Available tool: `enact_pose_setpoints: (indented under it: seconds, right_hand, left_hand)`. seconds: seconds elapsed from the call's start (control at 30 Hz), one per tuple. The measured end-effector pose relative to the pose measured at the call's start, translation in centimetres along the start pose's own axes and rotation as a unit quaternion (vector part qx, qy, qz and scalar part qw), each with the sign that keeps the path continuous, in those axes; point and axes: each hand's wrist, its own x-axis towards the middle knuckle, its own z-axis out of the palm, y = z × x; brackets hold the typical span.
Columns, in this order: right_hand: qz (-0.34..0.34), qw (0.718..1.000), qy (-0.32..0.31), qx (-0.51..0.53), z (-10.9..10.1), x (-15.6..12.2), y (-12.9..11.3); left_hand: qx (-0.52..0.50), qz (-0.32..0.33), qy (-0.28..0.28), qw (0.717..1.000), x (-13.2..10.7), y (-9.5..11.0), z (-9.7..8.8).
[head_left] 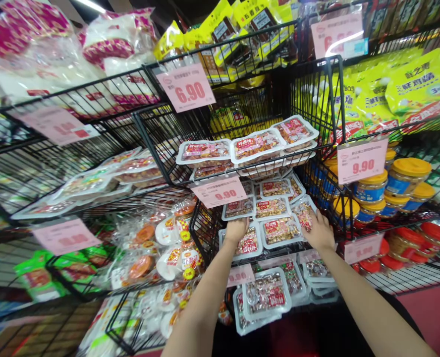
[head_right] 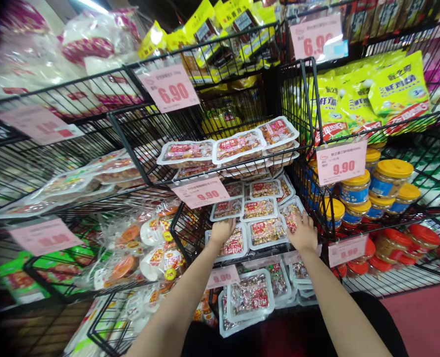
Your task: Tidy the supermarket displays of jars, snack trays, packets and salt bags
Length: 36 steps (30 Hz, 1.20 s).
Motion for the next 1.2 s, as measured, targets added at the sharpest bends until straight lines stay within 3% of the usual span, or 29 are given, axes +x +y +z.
enact_pose_setpoints:
  seconds: [0.13,0.3,0.43,0.57,0.77,0.87,1.03,1.2]
  right_hand:
    - [0.002,1.0,0.005,-0.004,0.0,0.0,-0.1]
    - [0.014,1.0,-0.01,-0.006,-0.3,-0.1,-0.3]
    - [0.018,1.0,-0.015,-0.008,-0.5,-0.1,-0.4]
    - [0.016,1.0,-0.015,-0.011,-0.5,-0.1,-0.4]
    - [0.01,0.999,-0.018,-0.03,-0.6,-0.1,-0.5]
    - [0.007,0.999,-0.023,-0.033,-0.6,0.0,-0.5]
    - [0.008,0.999,-0.016,-0.028,-0.5,-0.1,-0.5]
    - [0.008,0.999,-0.022,-0.023,-0.5,-0.2,-0.5]
  left_hand:
    - [-0.012,0.047,0.031,0.998,0.6,2.3,-0.4]
    - [0.008,0.198,0.001,0.98,3.2,7.0,-0.2]
    - [0.061,0.167,-0.024,0.984,5.0,9.8,0.6]
    - [0.04,0.125,0.022,0.991,5.7,12.4,0.6]
    - [0.026,0.235,0.02,0.972,4.7,16.8,0.9]
    - [-0.007,0.246,0.02,0.969,4.6,16.2,0.7]
    - [0.004,0.189,-0.007,0.982,5.1,12.4,0.8]
    - [0.035,0.226,0.003,0.974,4.3,10.5,1.4]
